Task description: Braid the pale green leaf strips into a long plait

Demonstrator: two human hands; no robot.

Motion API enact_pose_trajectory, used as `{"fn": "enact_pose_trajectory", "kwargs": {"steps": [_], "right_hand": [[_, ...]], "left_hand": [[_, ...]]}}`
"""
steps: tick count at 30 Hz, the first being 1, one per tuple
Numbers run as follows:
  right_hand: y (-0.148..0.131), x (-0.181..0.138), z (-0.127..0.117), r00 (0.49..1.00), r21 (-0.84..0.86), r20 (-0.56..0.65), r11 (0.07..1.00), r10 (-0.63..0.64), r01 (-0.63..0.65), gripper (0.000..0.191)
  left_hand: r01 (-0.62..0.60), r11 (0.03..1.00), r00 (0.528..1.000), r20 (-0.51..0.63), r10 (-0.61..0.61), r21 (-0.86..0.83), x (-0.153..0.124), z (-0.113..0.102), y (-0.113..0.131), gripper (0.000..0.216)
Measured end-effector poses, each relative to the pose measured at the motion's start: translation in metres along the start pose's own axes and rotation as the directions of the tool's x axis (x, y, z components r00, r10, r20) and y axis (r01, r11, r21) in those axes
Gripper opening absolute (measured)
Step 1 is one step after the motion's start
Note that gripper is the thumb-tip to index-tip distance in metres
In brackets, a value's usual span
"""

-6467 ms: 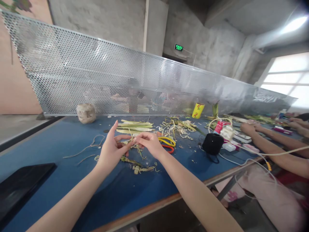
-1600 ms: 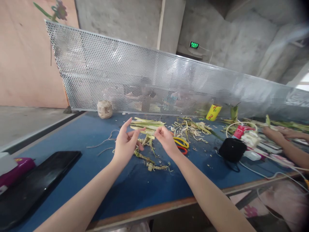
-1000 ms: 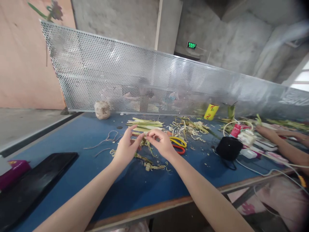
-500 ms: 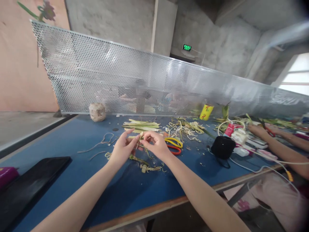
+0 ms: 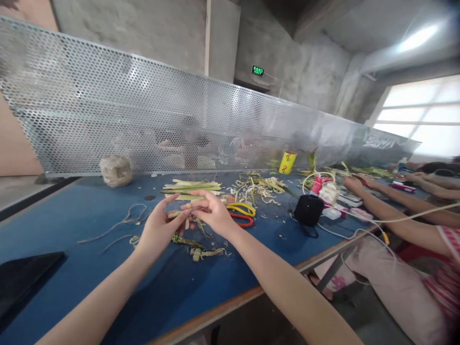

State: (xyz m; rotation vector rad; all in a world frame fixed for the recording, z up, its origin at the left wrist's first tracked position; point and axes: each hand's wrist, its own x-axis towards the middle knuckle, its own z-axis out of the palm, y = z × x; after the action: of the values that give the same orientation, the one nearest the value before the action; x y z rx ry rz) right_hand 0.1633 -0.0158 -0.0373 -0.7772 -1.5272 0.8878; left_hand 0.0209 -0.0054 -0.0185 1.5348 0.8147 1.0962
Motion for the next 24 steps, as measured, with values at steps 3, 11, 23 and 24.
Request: {"fn": "enact_pose_trajectory", "kwargs": {"steps": [3,11,23,24], "right_hand": [[0.001,0.001,0.0,1.0,-0.049,-0.004,0.999,0.024,-0.024,0.036],[0.012,0.003,0.006,0.996,-0.225,-0.088,0.974,0.005,-0.025,0.018],[0.0,0.0,-0.004,0.996,-0.427,0.082,0.901,-0.048,0.078,0.024],[-0.002,0.0,-0.005,0.996,-0.446,0.074,0.892,-0.053,0.08,0.024]], "left_hand": [[-0.023,1.0,0.999,-0.028,0.024,0.021,0.002,-0.001,-0.001,0.077],[-0.035,0.999,0.999,0.011,0.035,-0.003,0.005,-0.001,-0.004,0.076],[-0.013,0.998,0.997,0.074,0.009,0.056,0.004,-0.001,-0.004,0.072],[-0.005,0.999,0.997,0.076,0.002,0.037,0.003,-0.001,-0.004,0.068]]}}
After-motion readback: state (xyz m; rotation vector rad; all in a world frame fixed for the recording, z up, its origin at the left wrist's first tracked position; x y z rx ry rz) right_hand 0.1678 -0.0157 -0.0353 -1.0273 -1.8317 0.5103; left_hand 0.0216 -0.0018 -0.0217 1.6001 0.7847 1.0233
